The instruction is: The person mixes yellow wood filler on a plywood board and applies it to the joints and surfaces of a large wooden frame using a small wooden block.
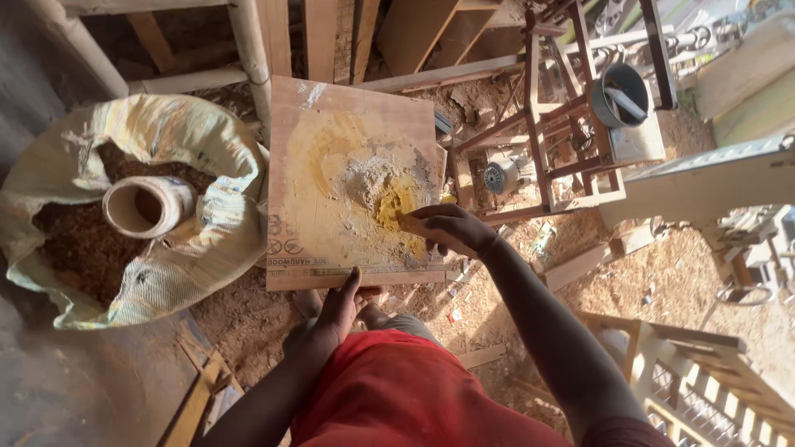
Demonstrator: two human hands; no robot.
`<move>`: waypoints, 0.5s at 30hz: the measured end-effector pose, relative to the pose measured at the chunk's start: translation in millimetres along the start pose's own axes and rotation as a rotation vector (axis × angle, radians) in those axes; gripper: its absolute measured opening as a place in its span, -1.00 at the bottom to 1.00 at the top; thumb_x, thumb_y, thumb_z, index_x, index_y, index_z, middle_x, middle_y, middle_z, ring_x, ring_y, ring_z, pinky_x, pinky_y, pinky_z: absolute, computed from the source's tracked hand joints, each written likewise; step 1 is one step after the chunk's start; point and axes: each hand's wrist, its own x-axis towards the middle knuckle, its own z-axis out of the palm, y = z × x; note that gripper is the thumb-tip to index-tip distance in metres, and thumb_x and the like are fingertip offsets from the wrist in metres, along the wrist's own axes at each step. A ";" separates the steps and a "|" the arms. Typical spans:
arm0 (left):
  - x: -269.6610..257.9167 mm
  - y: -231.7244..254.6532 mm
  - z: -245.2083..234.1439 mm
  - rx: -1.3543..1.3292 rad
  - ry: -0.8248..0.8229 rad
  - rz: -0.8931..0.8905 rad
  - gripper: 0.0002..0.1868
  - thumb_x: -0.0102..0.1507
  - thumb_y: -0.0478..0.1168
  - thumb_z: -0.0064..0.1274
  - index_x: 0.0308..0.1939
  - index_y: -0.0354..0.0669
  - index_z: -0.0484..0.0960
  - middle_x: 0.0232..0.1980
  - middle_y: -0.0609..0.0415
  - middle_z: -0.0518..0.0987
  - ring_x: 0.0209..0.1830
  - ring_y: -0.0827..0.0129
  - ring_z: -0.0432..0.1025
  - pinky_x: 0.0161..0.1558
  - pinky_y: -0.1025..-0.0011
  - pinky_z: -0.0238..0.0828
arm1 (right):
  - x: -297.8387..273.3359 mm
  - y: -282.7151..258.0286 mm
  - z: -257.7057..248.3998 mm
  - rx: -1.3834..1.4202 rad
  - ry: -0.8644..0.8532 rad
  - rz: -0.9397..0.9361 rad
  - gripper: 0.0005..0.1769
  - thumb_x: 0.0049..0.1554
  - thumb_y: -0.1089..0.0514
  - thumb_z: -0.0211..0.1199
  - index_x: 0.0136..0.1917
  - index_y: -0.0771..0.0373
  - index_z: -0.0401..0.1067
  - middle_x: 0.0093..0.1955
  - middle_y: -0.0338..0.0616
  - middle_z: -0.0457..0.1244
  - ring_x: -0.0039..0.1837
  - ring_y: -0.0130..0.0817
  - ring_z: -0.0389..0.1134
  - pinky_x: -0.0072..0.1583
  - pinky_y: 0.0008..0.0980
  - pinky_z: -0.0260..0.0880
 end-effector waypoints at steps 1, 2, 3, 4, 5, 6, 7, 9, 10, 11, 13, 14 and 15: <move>-2.1 -1.2 -3.5 0.061 -0.007 -0.017 -0.45 0.36 0.15 -0.04 0.11 -0.28 0.56 -0.05 -0.08 0.71 0.00 0.27 0.60 0.17 0.30 0.46 | -12.2 7.3 1.8 0.170 -0.023 -0.067 -0.43 0.27 0.02 0.10 0.47 0.30 0.31 0.07 0.18 0.40 -0.12 -0.24 0.47 -0.16 -0.22 0.49; -6.5 -4.7 -6.6 0.123 -0.014 -0.034 -0.48 0.35 0.13 -0.01 0.11 -0.27 0.58 -0.05 -0.03 0.69 -0.04 0.30 0.58 0.15 0.29 0.45 | -26.4 16.6 6.0 0.339 -0.048 -0.137 -0.39 0.31 0.00 0.08 0.53 0.34 0.24 0.04 0.23 0.39 -0.13 -0.22 0.46 -0.14 -0.24 0.50; -9.6 -7.9 -9.4 0.189 -0.025 -0.055 -0.50 0.35 0.10 0.02 0.11 -0.26 0.60 -0.05 0.01 0.68 -0.07 0.33 0.55 0.13 0.28 0.45 | -39.4 26.7 10.7 0.509 -0.068 -0.212 -0.34 0.35 -0.03 0.06 0.58 0.39 0.18 0.01 0.27 0.38 -0.14 -0.20 0.46 -0.13 -0.25 0.52; -9.9 -10.1 -11.3 0.235 -0.040 -0.104 -0.56 0.33 0.04 0.06 0.10 -0.24 0.58 -0.06 0.05 0.67 -0.08 0.36 0.56 0.12 0.30 0.45 | -48.7 36.5 14.8 0.616 -0.041 -0.242 -0.34 0.33 -0.02 0.07 0.56 0.39 0.16 0.04 0.28 0.37 -0.09 -0.14 0.47 -0.11 -0.23 0.52; -12.6 -15.9 -12.9 0.279 -0.054 -0.164 -0.60 0.31 -0.03 0.09 0.10 -0.22 0.56 -0.06 0.09 0.65 -0.08 0.39 0.56 0.10 0.32 0.45 | -61.2 49.2 21.0 0.728 -0.011 -0.265 -0.34 0.30 -0.01 0.08 0.54 0.39 0.14 0.08 0.30 0.37 -0.03 -0.08 0.48 -0.09 -0.21 0.52; -12.5 -20.7 -13.0 0.323 -0.067 -0.223 -0.64 0.29 -0.09 0.12 0.09 -0.20 0.54 -0.06 0.13 0.64 -0.08 0.42 0.57 0.09 0.34 0.45 | -72.7 60.6 24.0 0.840 0.019 -0.290 -0.34 0.28 0.00 0.08 0.52 0.39 0.13 0.11 0.31 0.36 0.02 -0.02 0.48 -0.07 -0.19 0.52; -13.4 -25.1 -12.9 0.359 -0.090 -0.245 -0.68 0.29 -0.15 0.11 0.07 -0.22 0.54 -0.10 0.08 0.63 -0.13 0.40 0.55 0.04 0.33 0.47 | -86.9 72.4 27.3 0.889 0.030 -0.320 -0.33 0.28 0.01 0.10 0.53 0.39 0.13 0.15 0.30 0.34 0.06 -0.01 0.47 -0.04 -0.17 0.52; -10.4 -32.9 -6.1 0.438 -0.149 -0.284 -0.75 0.29 -0.27 0.10 0.03 -0.27 0.55 -0.16 -0.02 0.62 -0.23 0.34 0.51 -0.07 0.33 0.50 | -117.3 93.4 31.9 0.978 0.057 -0.395 -0.32 0.27 0.03 0.13 0.55 0.39 0.13 0.23 0.27 0.30 0.15 0.01 0.45 0.01 -0.14 0.51; -8.9 -36.3 -2.1 0.566 -0.143 -0.257 -0.76 0.29 -0.28 0.07 0.02 -0.28 0.57 -0.16 -0.02 0.63 -0.23 0.36 0.52 -0.08 0.37 0.52 | -132.2 103.4 35.9 1.007 0.088 -0.414 -0.30 0.26 0.03 0.13 0.55 0.38 0.12 0.26 0.26 0.29 0.15 0.02 0.44 0.02 -0.13 0.52; -7.9 -42.6 2.6 0.693 -0.149 -0.229 -0.77 0.29 -0.28 0.05 0.01 -0.28 0.60 -0.17 -0.01 0.64 -0.22 0.38 0.53 -0.10 0.41 0.54 | -150.3 114.0 40.8 1.034 0.127 -0.434 -0.29 0.25 0.02 0.14 0.56 0.38 0.11 0.29 0.25 0.27 0.16 0.03 0.44 0.03 -0.11 0.52; 1.5 -60.2 14.4 0.874 -0.218 -0.168 -0.77 0.29 -0.31 0.01 -0.01 -0.30 0.64 -0.19 -0.02 0.67 -0.24 0.40 0.55 -0.14 0.45 0.55 | -190.6 138.3 47.5 1.060 0.224 -0.486 -0.26 0.24 0.02 0.16 0.58 0.38 0.09 0.33 0.25 0.26 0.18 0.04 0.43 0.04 -0.10 0.52; 9.5 -68.8 19.8 0.925 -0.282 -0.142 -0.77 0.28 -0.33 -0.01 -0.01 -0.30 0.64 -0.21 -0.03 0.68 -0.26 0.40 0.56 -0.16 0.45 0.55 | -209.2 152.8 52.0 1.058 0.282 -0.515 -0.24 0.25 0.02 0.17 0.60 0.39 0.08 0.34 0.26 0.25 0.20 0.05 0.43 0.04 -0.11 0.52; 15.8 -78.6 23.3 0.957 -0.316 -0.160 -0.77 0.29 -0.32 -0.01 -0.02 -0.32 0.63 -0.25 -0.05 0.67 -0.31 0.38 0.55 -0.24 0.41 0.51 | -228.1 170.2 59.8 1.100 0.301 -0.544 -0.25 0.26 0.03 0.17 0.61 0.37 0.08 0.36 0.23 0.25 0.20 0.04 0.43 0.07 -0.10 0.52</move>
